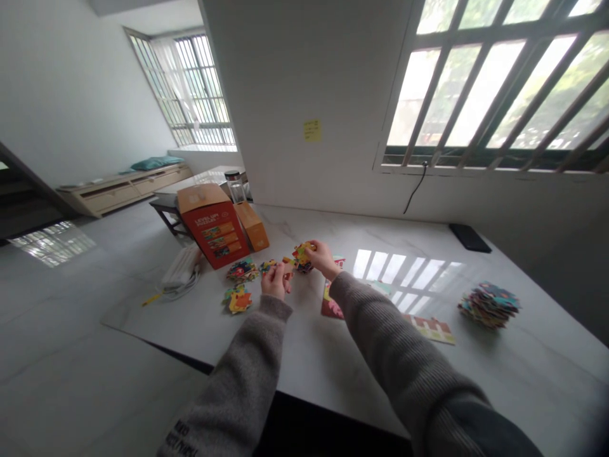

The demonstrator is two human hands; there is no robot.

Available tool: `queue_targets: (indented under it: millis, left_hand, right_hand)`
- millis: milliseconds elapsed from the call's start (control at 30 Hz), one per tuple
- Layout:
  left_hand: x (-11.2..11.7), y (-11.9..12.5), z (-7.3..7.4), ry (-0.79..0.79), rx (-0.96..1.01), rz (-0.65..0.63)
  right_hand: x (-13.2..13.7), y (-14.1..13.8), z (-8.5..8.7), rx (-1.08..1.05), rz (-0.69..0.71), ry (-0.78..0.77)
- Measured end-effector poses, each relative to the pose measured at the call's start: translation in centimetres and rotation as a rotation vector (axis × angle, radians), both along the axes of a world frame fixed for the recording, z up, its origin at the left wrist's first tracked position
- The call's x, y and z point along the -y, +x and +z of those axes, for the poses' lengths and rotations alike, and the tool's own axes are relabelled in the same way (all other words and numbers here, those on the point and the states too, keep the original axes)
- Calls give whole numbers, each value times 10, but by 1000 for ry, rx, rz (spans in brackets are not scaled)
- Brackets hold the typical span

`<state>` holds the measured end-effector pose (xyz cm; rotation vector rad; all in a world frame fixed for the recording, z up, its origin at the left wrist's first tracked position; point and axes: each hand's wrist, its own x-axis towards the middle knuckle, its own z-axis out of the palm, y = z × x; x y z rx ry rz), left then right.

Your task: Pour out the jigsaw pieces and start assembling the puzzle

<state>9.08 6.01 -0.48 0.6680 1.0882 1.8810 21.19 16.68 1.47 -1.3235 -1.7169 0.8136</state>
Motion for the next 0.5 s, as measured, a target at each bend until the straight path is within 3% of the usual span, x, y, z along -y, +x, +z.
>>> queue_targets:
  millis: [300, 400, 500]
  left_hand:
    - [0, 1, -2, -15, -30, -70]
    - [1, 3, -1, -35, -68, -90]
    - [4, 8, 2, -82, -132, -181]
  right_hand:
    - [6, 7, 5, 258, -117, 71]
    - [17, 21, 16, 249, -70, 77]
    - [37, 40, 27, 207, 78, 41]
